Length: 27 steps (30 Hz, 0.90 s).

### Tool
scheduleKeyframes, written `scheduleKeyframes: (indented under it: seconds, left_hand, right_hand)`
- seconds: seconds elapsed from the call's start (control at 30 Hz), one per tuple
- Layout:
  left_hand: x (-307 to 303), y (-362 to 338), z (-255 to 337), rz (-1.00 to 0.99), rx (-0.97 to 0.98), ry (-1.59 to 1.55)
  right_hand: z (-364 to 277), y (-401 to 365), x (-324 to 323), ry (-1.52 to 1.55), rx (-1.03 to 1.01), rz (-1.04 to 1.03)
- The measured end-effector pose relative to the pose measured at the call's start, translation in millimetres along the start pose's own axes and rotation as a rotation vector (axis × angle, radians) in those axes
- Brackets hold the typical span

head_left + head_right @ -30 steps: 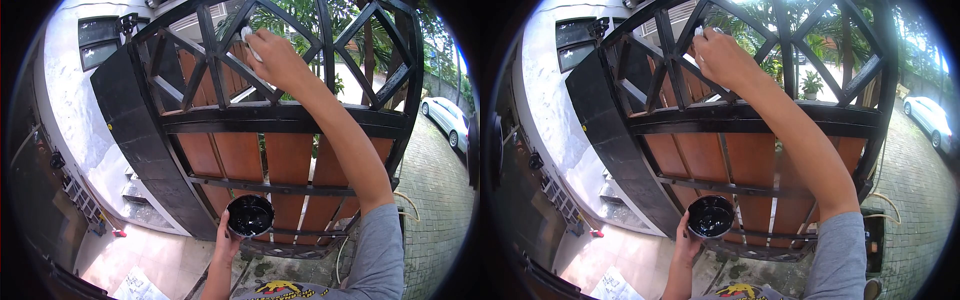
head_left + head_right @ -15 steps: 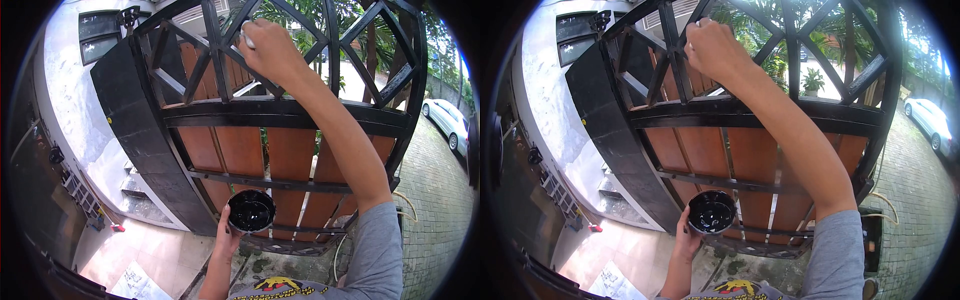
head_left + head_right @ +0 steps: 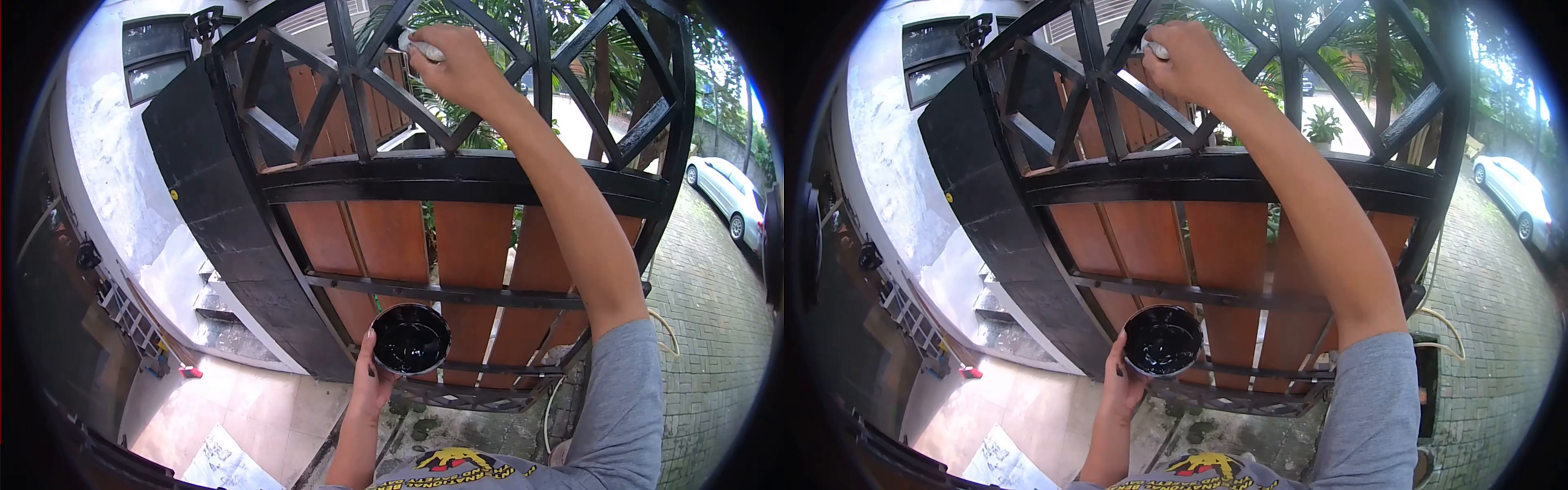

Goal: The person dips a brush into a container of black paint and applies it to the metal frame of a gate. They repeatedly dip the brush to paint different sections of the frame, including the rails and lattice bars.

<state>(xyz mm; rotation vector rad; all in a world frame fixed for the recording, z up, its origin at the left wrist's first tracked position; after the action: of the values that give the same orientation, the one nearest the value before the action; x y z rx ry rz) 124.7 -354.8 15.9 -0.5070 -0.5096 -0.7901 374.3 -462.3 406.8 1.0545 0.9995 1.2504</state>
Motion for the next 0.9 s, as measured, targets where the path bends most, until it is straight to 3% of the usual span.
scheduleKeyframes:
  seconds: [0.03,0.07,0.17,0.3,0.33,0.43,0.57,0.6,0.7,0.73,0.9]
  left_hand:
    - [-5,3,-3,-0.013,0.002,0.007]
    - [-7,6,-3,-0.031,0.006,0.012]
    - [-3,3,0,0.004,0.002,-0.016]
    - [-10,3,-1,0.016,0.006,-0.01]
    - [-12,3,-1,-0.006,0.001,-0.017]
    - [-16,10,-4,-0.011,0.003,-0.02]
    - [-17,6,-3,-0.023,-0.024,-0.032]
    - [-18,6,-2,-0.027,-0.018,-0.034]
    - [-22,8,-6,-0.019,-0.006,-0.041]
    - [-22,8,-6,-0.002,-0.009,-0.033]
    - [-26,15,-13,-0.011,-0.048,-0.03]
  right_hand:
    - [-6,5,0,-0.025,-0.045,0.041]
    - [-11,2,-1,0.025,0.07,-0.102]
    - [-7,-2,5,0.151,0.211,-0.075]
    - [3,7,6,0.01,0.17,-0.021]
    - [-2,2,8,0.167,0.24,-0.079]
    - [-8,-1,1,0.144,0.293,-0.067]
    - [-2,-2,-11,-0.065,0.042,0.038]
    - [-16,-1,-20,-0.078,0.107,-0.002]
    - [-33,-11,-40,-0.036,0.058,0.024]
    - [-35,-11,-45,-0.034,-0.054,0.07]
    - [-33,-10,-77,-0.161,-0.113,0.014]
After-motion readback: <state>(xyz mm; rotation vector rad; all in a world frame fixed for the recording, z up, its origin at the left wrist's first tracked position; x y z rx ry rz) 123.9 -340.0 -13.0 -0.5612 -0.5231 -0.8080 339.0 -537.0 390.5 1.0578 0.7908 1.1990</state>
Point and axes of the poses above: each hand's wrist, its own y-axis towards the middle knuckle, its own x-axis out of the palm, z = x × y, the point moved 2 cm from there along y, towards the middle knuckle, and after that the axes turned 11 degrees about z, right-handed, at the moved point
